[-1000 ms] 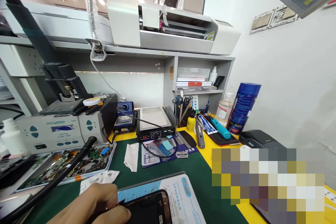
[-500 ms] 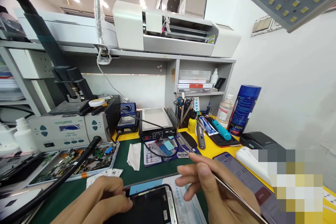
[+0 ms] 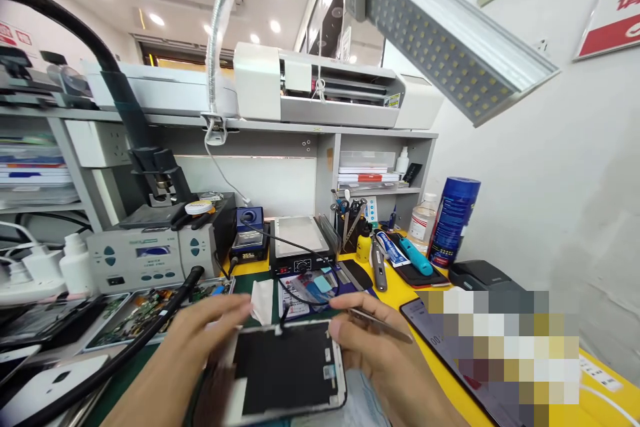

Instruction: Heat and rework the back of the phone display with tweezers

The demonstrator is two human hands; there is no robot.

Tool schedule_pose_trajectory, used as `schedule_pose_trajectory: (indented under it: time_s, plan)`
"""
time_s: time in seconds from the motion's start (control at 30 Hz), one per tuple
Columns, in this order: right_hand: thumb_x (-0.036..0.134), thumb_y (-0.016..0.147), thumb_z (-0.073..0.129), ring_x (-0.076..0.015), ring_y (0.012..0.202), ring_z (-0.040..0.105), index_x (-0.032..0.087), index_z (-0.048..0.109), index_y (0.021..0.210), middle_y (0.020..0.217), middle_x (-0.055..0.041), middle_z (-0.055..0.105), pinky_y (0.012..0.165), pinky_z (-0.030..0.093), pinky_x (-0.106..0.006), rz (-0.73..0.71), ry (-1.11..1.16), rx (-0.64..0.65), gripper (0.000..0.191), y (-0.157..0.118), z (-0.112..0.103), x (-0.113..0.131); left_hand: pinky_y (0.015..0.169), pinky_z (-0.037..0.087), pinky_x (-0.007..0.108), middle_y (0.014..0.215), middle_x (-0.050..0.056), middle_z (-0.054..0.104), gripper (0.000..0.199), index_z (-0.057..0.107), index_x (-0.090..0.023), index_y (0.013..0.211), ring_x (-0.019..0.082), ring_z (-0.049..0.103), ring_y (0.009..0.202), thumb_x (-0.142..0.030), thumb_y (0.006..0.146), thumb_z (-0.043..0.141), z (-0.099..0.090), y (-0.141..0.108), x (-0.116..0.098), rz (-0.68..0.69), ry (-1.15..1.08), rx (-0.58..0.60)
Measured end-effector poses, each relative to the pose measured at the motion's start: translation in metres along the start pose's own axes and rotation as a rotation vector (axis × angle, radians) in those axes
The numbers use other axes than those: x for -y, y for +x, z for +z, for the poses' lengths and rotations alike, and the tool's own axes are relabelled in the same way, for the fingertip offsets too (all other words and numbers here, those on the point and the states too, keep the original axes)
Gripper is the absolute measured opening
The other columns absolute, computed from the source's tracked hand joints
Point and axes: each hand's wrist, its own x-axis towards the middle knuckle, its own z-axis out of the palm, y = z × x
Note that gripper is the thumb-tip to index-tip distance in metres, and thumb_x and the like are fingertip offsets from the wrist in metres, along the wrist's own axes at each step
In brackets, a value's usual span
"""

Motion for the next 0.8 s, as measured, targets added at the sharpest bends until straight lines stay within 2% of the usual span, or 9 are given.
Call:
schedule_pose_trajectory:
  time_s: [0.1,0.17,0.2,0.33,0.43,0.53,0.67,0.73,0.8]
  plan:
    - [0.017,0.071,0.094,-0.0187,0.072,0.076,0.019,0.075,0.098,0.080,-0.0037,0.081,0.068,0.062,-0.028,0.055,0.161,-0.069,0.033,0.008,0.008,0.006,0.110,0.050,0.060,0.156,0.013,0.052,0.088,0.041,-0.034,0.153,0.041,0.058,0.134,-0.059,0.078,0.081,-0.005,0.006,-0.008,-0.601,-0.332,-0.311]
    - [0.014,0.070,0.092,-0.0201,0.075,0.076,0.020,0.073,0.096,0.082,-0.0041,0.081,0.070,0.063,-0.031,0.038,0.186,-0.068,0.033,0.008,0.018,0.007,0.109,0.051,0.058,0.151,0.015,0.058,0.086,0.047,-0.027,0.149,0.041,0.061,0.131,-0.065,0.079,0.079,-0.008,0.012,-0.014,-0.879,-0.704,-0.386]
    - [0.014,0.070,0.092,-0.0207,0.075,0.076,0.021,0.072,0.095,0.082,-0.0041,0.081,0.071,0.064,-0.033,0.030,0.197,-0.057,0.033,0.007,0.024,0.007,0.107,0.052,0.056,0.147,0.016,0.062,0.081,0.051,-0.024,0.146,0.040,0.063,0.128,-0.066,0.081,0.077,-0.009,0.016,-0.017,-0.940,-0.884,-0.367]
    - [0.020,0.067,0.097,-0.0232,0.077,0.076,0.019,0.073,0.091,0.084,-0.0048,0.080,0.074,0.066,-0.038,0.036,0.202,-0.032,0.034,-0.006,0.057,-0.002,0.100,0.058,0.044,0.131,0.016,0.073,0.053,0.065,-0.016,0.132,0.034,0.069,0.119,-0.048,0.091,0.073,-0.006,0.027,-0.025,-0.952,-1.342,-0.259]
    - [0.026,0.058,0.103,-0.0240,0.076,0.076,0.019,0.074,0.088,0.083,-0.0049,0.080,0.072,0.067,-0.039,0.090,0.184,-0.009,0.042,-0.013,0.079,-0.011,0.090,0.061,0.035,0.111,0.014,0.080,0.030,0.071,-0.012,0.118,0.029,0.075,0.106,-0.028,0.092,0.074,-0.002,0.032,-0.027,-1.071,-1.386,-0.359]
    - [0.034,0.059,0.103,-0.0248,0.077,0.077,0.019,0.075,0.092,0.083,-0.0039,0.080,0.072,0.069,-0.039,0.090,0.106,0.036,0.046,-0.014,0.085,-0.015,0.080,0.063,0.033,0.099,0.013,0.081,0.019,0.071,-0.011,0.110,0.026,0.078,0.090,-0.017,0.092,0.070,-0.007,0.035,-0.028,-1.160,-1.339,-0.471]
    - [0.054,0.081,0.086,-0.0280,0.087,0.081,0.022,0.074,0.110,0.094,-0.0075,0.084,0.080,0.069,-0.035,-0.223,-0.231,-0.017,0.045,-0.008,0.074,-0.006,0.072,0.064,0.032,0.102,0.012,0.080,0.024,0.070,-0.012,0.113,0.023,0.077,0.080,-0.015,0.090,0.067,-0.018,0.036,-0.025,-1.230,-1.341,-0.561]
    - [0.056,0.091,0.075,-0.0253,0.078,0.082,0.024,0.075,0.113,0.086,-0.0055,0.084,0.074,0.070,-0.030,-0.437,-0.393,-0.051,0.039,-0.007,0.069,0.005,0.068,0.065,0.033,0.103,0.014,0.079,0.027,0.069,-0.010,0.115,0.024,0.077,0.078,-0.017,0.089,0.068,-0.023,0.036,-0.023,-1.272,-1.359,-0.562]
    - [0.051,0.101,0.064,-0.0217,0.069,0.081,0.028,0.077,0.114,0.076,-0.0016,0.082,0.067,0.069,-0.027,-0.605,-0.549,0.007,0.030,-0.007,0.067,0.016,0.060,0.064,0.031,0.098,0.015,0.079,0.029,0.070,-0.008,0.115,0.023,0.075,0.070,-0.018,0.088,0.067,-0.025,0.036,-0.022,-1.311,-1.390,-0.541]
